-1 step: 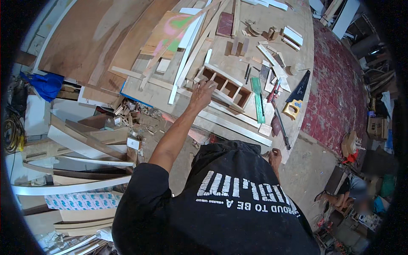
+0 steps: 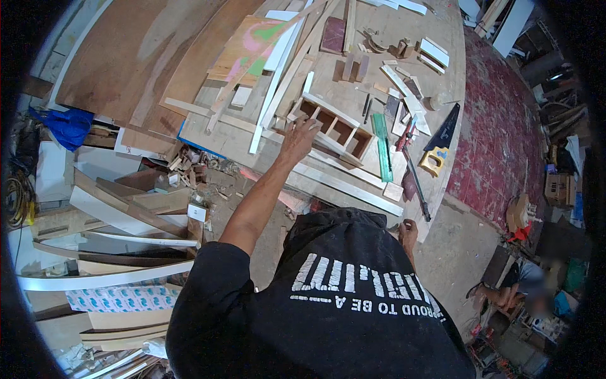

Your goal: Measuring and sawing a piece of wood in a workshop.

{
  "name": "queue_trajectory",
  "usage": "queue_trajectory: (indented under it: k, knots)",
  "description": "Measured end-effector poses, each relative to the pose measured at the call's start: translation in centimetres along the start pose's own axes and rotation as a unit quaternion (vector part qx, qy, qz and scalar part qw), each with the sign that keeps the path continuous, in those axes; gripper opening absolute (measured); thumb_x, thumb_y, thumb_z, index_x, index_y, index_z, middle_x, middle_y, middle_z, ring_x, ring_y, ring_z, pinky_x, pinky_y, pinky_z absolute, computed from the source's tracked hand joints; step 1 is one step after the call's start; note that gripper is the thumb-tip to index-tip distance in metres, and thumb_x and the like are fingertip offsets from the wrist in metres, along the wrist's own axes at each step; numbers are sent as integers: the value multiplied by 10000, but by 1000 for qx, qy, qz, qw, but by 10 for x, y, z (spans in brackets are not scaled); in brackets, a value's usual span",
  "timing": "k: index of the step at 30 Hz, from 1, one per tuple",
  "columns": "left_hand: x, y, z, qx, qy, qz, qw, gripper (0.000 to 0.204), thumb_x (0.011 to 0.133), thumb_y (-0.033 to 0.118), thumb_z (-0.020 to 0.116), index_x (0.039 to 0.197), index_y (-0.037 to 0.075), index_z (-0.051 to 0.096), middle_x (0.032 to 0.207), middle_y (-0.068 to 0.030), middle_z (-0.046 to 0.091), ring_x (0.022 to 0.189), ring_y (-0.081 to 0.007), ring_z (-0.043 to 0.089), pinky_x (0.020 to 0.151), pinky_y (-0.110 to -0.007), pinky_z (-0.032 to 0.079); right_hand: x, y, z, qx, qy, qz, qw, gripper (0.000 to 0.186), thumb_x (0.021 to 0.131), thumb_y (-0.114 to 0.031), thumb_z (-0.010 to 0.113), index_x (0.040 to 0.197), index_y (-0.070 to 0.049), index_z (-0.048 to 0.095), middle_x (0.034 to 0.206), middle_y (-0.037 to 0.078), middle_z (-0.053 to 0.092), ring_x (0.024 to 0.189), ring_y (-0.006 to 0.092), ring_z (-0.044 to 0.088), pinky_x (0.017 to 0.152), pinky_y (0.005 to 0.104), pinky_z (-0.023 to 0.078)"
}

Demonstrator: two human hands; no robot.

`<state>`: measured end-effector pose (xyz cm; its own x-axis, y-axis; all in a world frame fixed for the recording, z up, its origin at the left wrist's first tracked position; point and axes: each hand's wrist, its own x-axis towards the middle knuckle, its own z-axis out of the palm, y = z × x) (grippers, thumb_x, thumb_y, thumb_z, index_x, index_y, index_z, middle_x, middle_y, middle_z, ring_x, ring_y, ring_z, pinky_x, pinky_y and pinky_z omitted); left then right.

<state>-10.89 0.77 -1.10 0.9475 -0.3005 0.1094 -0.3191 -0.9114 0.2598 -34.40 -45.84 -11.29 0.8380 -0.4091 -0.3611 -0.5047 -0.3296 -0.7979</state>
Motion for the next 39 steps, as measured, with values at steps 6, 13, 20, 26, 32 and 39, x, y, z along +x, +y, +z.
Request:
queue_trajectory:
  k: [6,13,20,26,32,39]
  knots:
    - [-9,-21,-17,-22,108,52,993,261,852,39,535,1082,76,654,1138,-107,607,1176,-329,524,1000,-487,379,0,-1,0,-63,27,-32,997,394,848,-274,663,1106,22,630,813,141,647,746,229,621,684,372,500]
    - [-85,0,-26,-20,49,-23,998,246,864,62,572,1095,70,657,1067,-96,611,1129,-283,547,993,-478,384,-13,-17,-8,-26,81,-68,994,414,889,-261,625,1186,27,606,986,172,635,864,248,610,744,373,504]
    - [-101,22,54,-85,-42,19,995,346,848,147,660,1190,95,657,1195,-85,583,1183,-283,516,1000,-482,390,-16,-43,3,-117,64,-102,986,321,896,-125,601,1185,12,611,1065,216,631,886,302,662,776,379,534]
    - [-89,17,51,-6,-117,73,990,438,840,171,686,1266,99,618,1258,-78,571,1222,-277,500,1006,-483,387,-25,-66,9,-126,47,-107,985,337,873,-108,634,1188,8,607,1049,220,608,783,312,646,713,397,537]
    - [-76,39,48,-8,-179,131,975,392,860,188,673,1234,90,613,1244,-109,573,1182,-293,545,972,-478,406,-27,-113,27,-193,-44,-205,959,426,866,-103,664,1278,-46,574,1215,189,566,991,357,609,827,417,519]
    - [-82,83,16,-28,-178,182,967,419,875,143,660,1271,47,564,1255,-163,548,1123,-326,564,934,-462,423,-27,-200,69,-321,-202,-434,818,492,902,-283,647,1362,-139,547,1389,137,490,1271,328,478,1041,490,392]
